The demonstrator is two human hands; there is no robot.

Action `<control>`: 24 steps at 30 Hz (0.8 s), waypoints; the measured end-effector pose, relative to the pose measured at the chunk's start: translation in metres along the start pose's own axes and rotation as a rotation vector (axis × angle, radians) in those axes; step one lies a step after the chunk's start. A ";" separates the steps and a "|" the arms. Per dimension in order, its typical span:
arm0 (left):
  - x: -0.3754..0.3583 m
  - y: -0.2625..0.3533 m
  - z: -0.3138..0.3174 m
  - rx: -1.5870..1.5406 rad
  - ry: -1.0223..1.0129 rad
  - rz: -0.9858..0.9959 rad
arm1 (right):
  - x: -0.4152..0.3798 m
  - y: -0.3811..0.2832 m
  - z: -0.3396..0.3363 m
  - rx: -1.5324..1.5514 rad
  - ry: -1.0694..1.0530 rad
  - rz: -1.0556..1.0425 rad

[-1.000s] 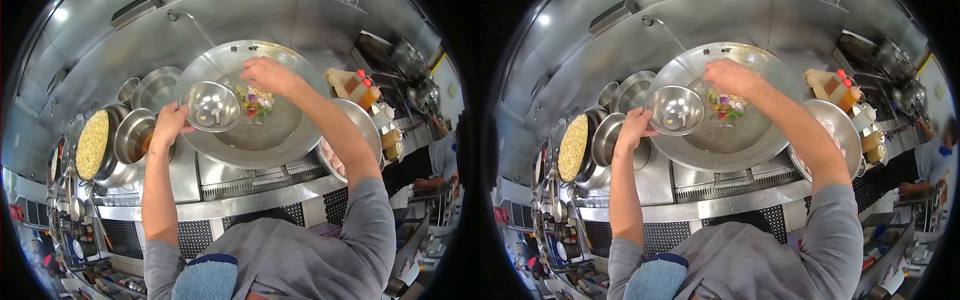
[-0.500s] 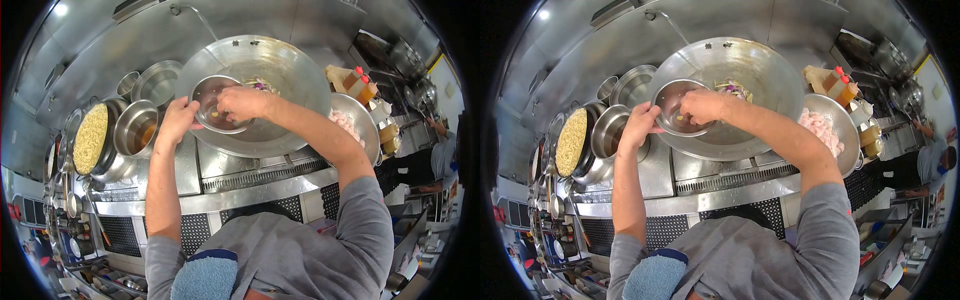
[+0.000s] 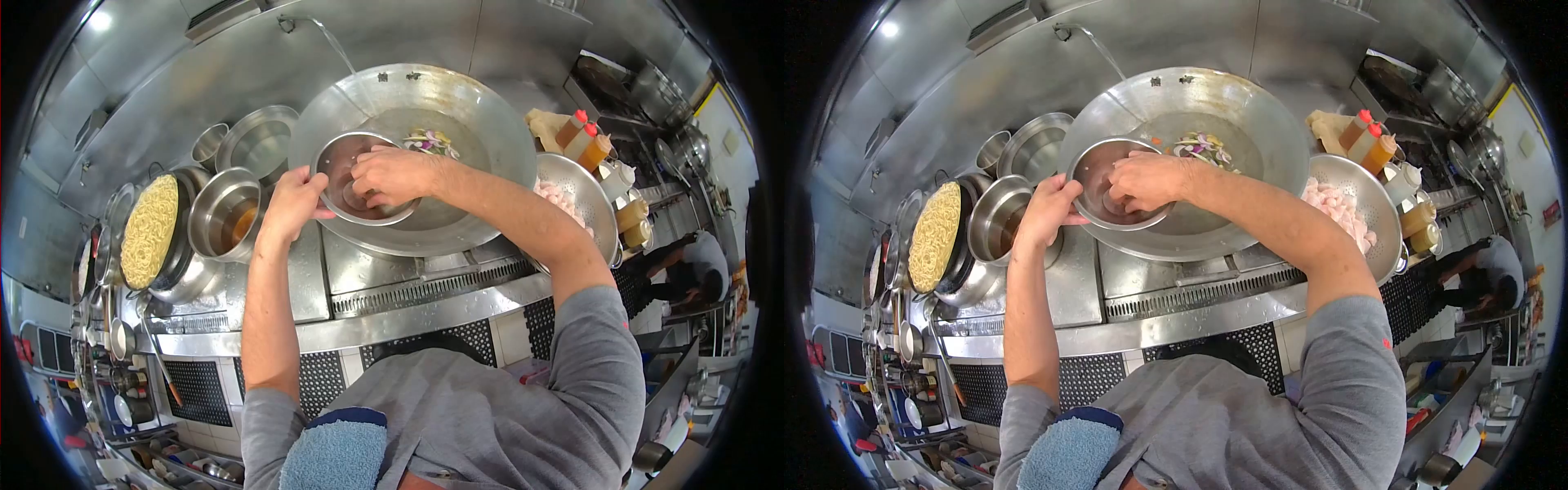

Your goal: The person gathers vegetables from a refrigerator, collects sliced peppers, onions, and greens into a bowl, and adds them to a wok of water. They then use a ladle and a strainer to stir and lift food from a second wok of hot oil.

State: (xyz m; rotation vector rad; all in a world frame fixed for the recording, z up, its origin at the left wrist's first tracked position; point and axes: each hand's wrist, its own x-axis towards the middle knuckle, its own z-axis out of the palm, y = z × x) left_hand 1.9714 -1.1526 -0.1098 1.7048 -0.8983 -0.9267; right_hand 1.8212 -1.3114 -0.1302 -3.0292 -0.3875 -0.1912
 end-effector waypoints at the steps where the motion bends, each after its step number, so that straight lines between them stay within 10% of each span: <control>1: 0.000 0.001 0.000 0.001 0.001 0.002 | -0.001 -0.002 0.000 0.018 0.023 0.005; 24: -0.002 0.008 0.014 0.030 -0.032 -0.018 | -0.020 0.016 0.000 -0.096 0.123 0.064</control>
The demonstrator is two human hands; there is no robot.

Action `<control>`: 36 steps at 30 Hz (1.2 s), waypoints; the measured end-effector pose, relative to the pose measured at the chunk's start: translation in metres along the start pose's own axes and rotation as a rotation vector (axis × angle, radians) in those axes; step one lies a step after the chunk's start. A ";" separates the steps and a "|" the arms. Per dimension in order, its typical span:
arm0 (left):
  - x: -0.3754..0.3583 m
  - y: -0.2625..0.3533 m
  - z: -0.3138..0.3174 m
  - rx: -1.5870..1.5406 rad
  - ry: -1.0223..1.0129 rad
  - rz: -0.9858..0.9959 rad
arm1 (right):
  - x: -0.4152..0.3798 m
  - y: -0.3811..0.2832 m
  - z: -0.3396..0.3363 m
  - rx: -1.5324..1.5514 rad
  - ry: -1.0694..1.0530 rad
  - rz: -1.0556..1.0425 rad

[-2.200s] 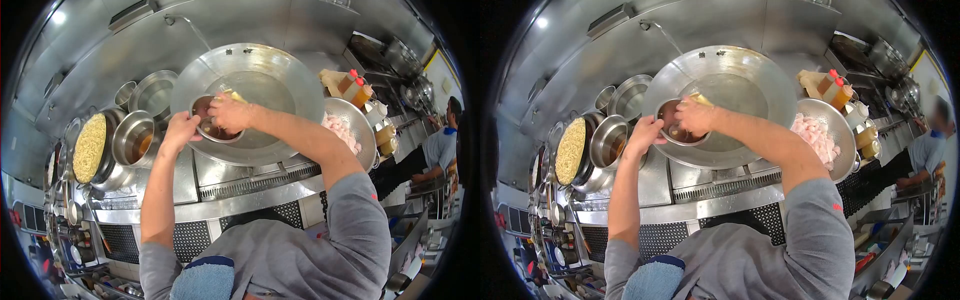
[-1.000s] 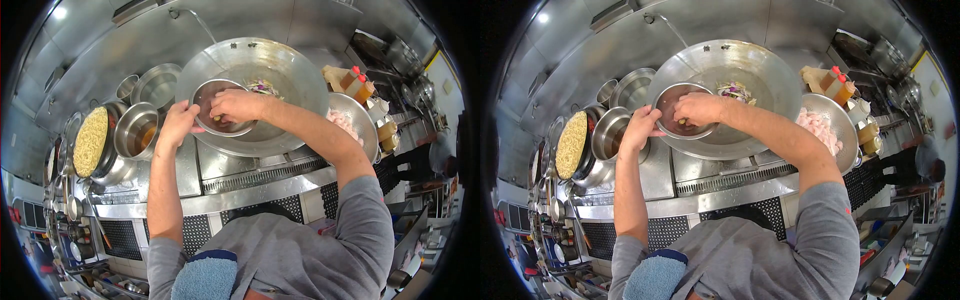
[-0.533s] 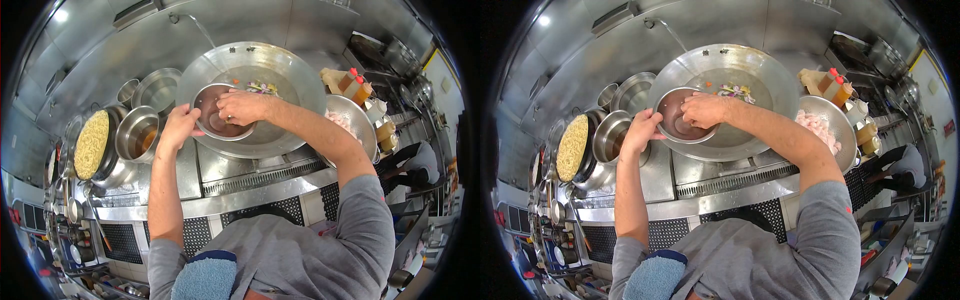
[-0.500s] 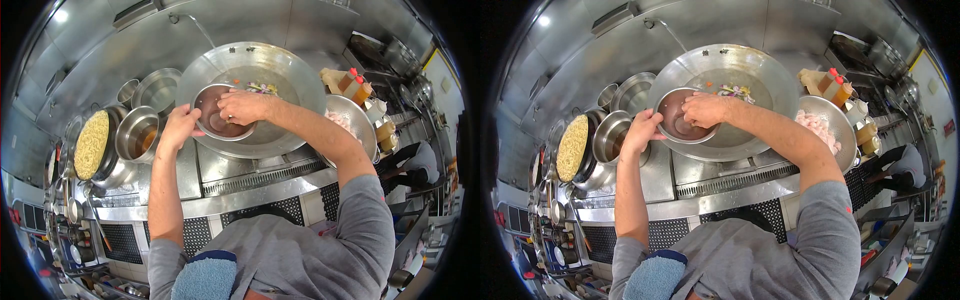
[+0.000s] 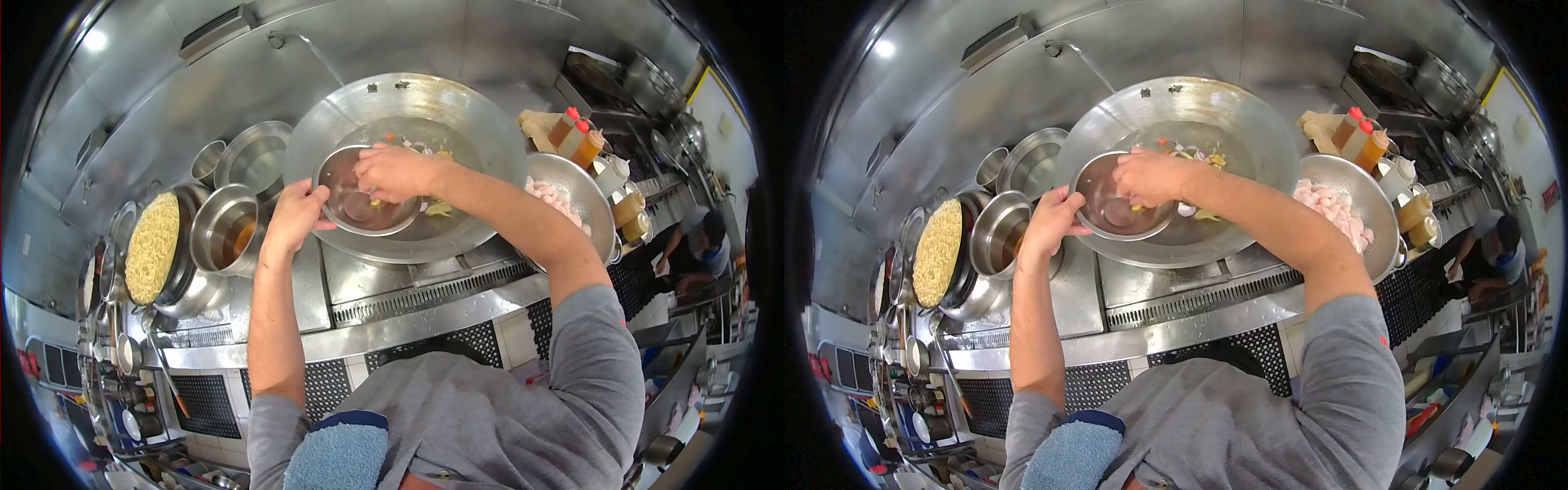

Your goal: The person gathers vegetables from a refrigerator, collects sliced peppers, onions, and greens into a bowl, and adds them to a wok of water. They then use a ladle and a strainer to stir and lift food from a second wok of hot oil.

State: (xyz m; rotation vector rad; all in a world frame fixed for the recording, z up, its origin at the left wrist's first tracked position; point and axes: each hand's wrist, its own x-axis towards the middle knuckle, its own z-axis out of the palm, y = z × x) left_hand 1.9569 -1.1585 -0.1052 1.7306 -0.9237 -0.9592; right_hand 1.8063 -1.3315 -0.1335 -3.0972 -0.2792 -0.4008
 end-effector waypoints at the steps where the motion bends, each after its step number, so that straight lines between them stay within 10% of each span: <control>1: 0.001 0.000 0.000 0.008 -0.005 0.003 | 0.002 -0.003 0.004 0.003 -0.052 -0.004; 17: -0.001 0.002 0.008 -0.005 -0.012 0.015 | -0.013 0.001 -0.003 -0.141 -0.209 0.000; 25: -0.004 -0.016 -0.020 0.037 0.114 0.039 | -0.048 0.040 -0.066 -0.362 0.131 0.138; 32: -0.130 -0.083 -0.099 0.007 0.481 -0.070 | -0.164 -0.076 -0.104 0.114 0.632 0.606; 36: -0.209 -0.152 -0.113 -0.359 0.575 -0.207 | -0.209 -0.187 -0.058 0.742 0.483 0.757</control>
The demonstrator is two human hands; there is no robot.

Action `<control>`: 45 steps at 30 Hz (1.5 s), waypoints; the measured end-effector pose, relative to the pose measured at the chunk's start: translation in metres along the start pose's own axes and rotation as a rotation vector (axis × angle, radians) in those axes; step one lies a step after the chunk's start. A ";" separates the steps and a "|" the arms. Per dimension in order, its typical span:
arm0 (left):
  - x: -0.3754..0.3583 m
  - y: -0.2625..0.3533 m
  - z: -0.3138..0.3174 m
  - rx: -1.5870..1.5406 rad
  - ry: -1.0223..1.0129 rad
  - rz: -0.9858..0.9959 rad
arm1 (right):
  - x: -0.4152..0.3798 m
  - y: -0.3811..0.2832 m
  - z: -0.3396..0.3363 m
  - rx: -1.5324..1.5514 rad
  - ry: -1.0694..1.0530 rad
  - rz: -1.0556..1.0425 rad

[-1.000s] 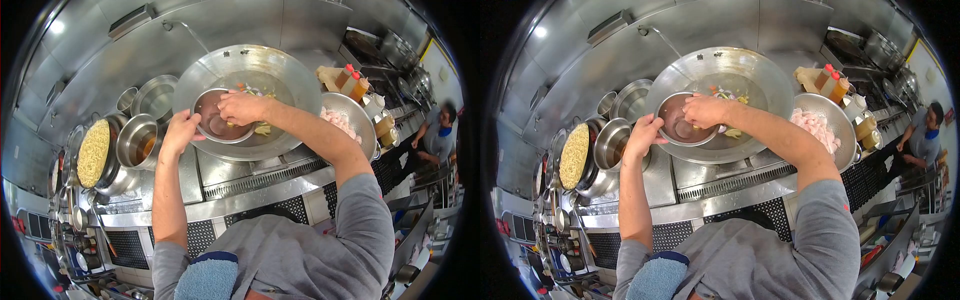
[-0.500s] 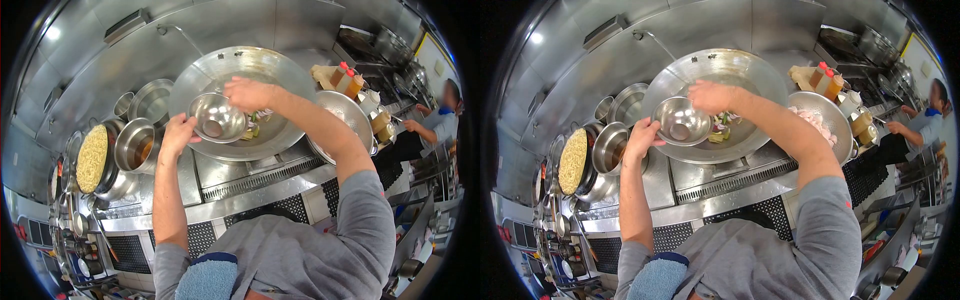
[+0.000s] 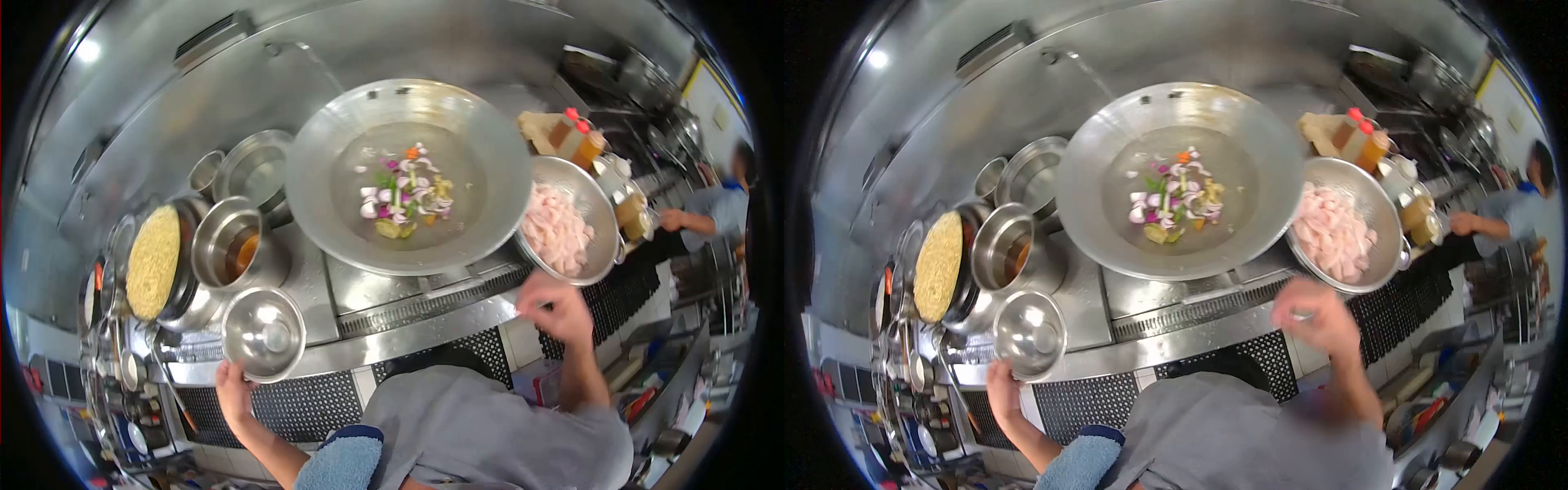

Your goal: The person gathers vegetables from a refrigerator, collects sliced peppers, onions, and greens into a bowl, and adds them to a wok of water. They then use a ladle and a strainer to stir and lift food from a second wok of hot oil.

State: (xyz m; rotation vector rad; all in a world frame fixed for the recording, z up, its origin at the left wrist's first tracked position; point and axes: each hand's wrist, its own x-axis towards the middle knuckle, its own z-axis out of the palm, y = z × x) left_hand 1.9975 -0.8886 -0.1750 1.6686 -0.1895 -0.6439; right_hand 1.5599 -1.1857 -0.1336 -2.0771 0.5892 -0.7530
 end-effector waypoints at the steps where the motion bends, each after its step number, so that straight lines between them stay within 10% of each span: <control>1: -0.009 -0.012 -0.010 -0.006 0.027 -0.081 | -0.017 0.007 0.020 0.029 -0.058 0.133; 6: 0.001 -0.119 -0.010 -0.035 -0.050 -0.268 | -0.067 0.096 0.128 -0.051 -0.188 0.528; 13: -0.047 -0.139 0.017 -0.162 -0.191 -0.280 | -0.020 0.088 0.194 0.067 -0.350 0.253; 30: -0.132 -0.189 -0.109 -0.607 0.447 -0.126 | 0.028 0.066 0.380 0.432 -0.871 0.034; 39: -0.140 -0.249 -0.292 -0.640 0.812 -0.083 | 0.048 -0.090 0.738 0.538 -1.383 0.145; 45: -0.180 -0.282 -0.406 -0.592 1.033 -0.174 | 0.036 -0.193 0.978 0.697 -1.175 0.886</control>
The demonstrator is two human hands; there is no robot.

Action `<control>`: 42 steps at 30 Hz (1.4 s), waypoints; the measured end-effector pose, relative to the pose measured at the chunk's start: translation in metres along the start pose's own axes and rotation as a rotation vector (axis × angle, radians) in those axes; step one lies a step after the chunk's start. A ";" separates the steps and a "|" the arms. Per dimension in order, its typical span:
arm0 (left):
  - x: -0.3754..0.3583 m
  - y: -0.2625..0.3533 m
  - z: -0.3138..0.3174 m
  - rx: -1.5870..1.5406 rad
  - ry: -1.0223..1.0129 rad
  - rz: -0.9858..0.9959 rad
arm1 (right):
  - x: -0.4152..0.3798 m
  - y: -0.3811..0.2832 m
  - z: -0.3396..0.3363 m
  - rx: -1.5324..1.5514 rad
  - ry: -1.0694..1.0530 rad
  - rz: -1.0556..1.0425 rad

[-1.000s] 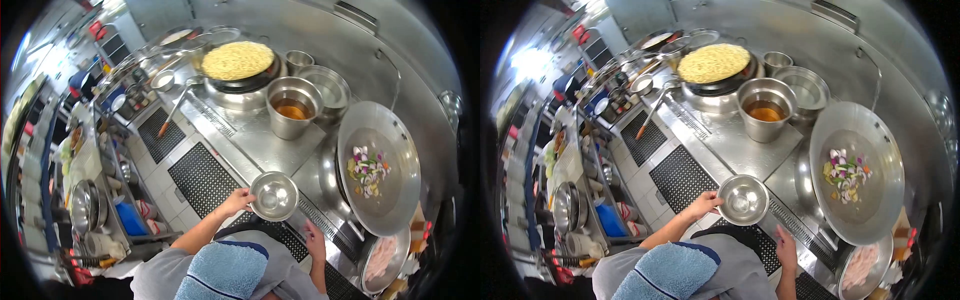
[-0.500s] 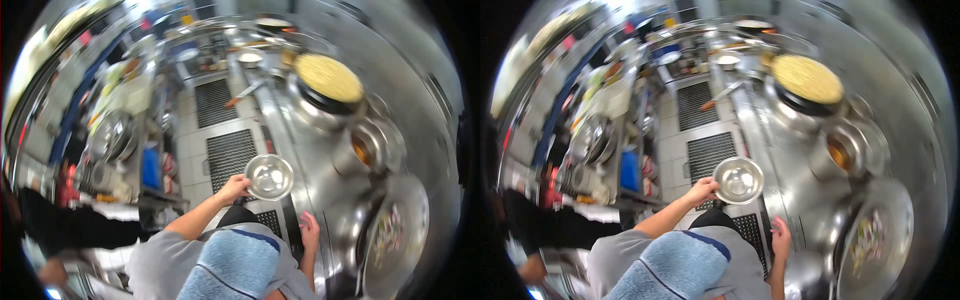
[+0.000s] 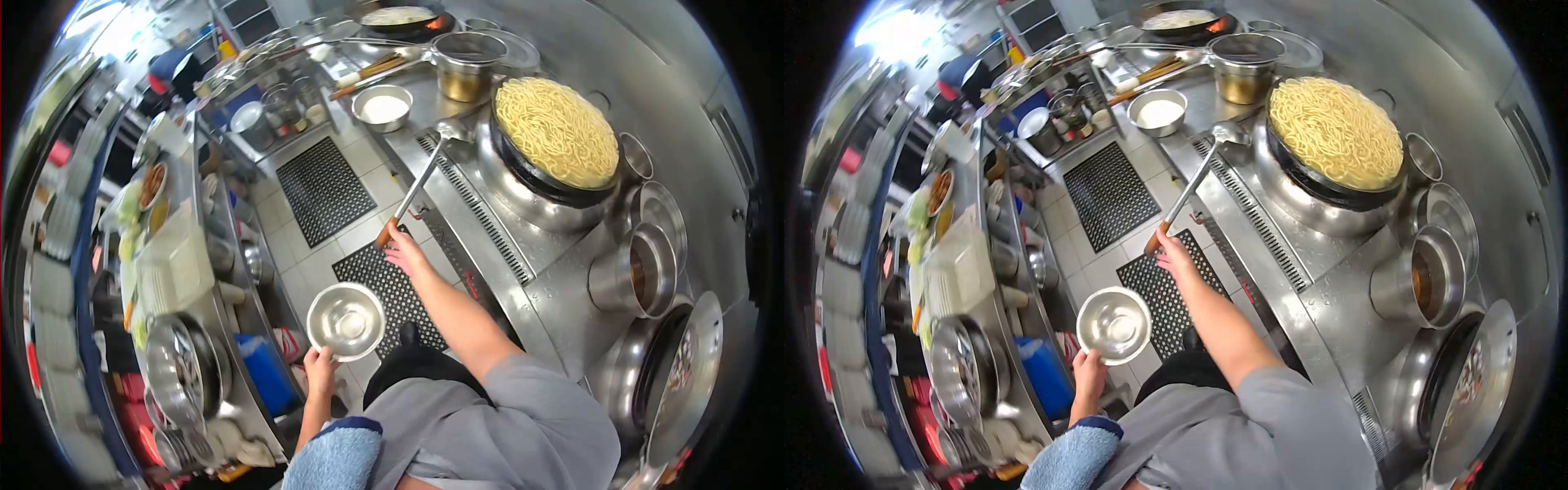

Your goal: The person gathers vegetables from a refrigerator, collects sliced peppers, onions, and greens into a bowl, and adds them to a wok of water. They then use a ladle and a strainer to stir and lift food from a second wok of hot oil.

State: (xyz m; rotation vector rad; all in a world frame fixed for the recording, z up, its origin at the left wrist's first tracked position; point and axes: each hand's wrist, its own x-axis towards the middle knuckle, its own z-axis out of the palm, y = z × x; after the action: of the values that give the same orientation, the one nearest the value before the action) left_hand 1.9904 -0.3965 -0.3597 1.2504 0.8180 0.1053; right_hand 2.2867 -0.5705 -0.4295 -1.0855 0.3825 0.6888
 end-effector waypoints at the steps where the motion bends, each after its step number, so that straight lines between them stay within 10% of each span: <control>1: 0.005 0.012 -0.011 0.080 0.049 -0.044 | 0.015 -0.007 0.015 0.106 0.012 -0.013; 6: 0.042 0.015 -0.036 0.052 0.150 -0.045 | 0.019 -0.009 0.042 0.175 0.370 -0.349; 12: 0.102 0.015 -0.013 0.088 -0.133 -0.110 | -0.109 -0.001 -0.030 0.046 0.203 -0.414; 19: 0.130 0.045 0.121 0.256 -0.574 -0.079 | -0.301 -0.028 -0.102 0.063 0.090 -0.591; 23: 0.110 0.046 0.211 0.460 -0.729 -0.059 | -0.376 -0.083 -0.140 -0.136 0.598 -0.822; 27: 0.068 0.034 0.269 0.406 -0.957 -0.090 | -0.461 -0.120 -0.205 0.088 0.622 -0.951; 42: -0.100 -0.049 0.327 0.445 -1.022 -0.265 | -0.490 -0.146 -0.463 0.042 0.940 -0.666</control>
State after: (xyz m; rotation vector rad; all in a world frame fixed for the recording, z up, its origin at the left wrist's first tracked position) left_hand 2.0972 -0.7234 -0.3277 1.3644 0.0890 -0.9082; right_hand 2.0461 -1.1881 -0.2375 -1.3508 0.7719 -0.4612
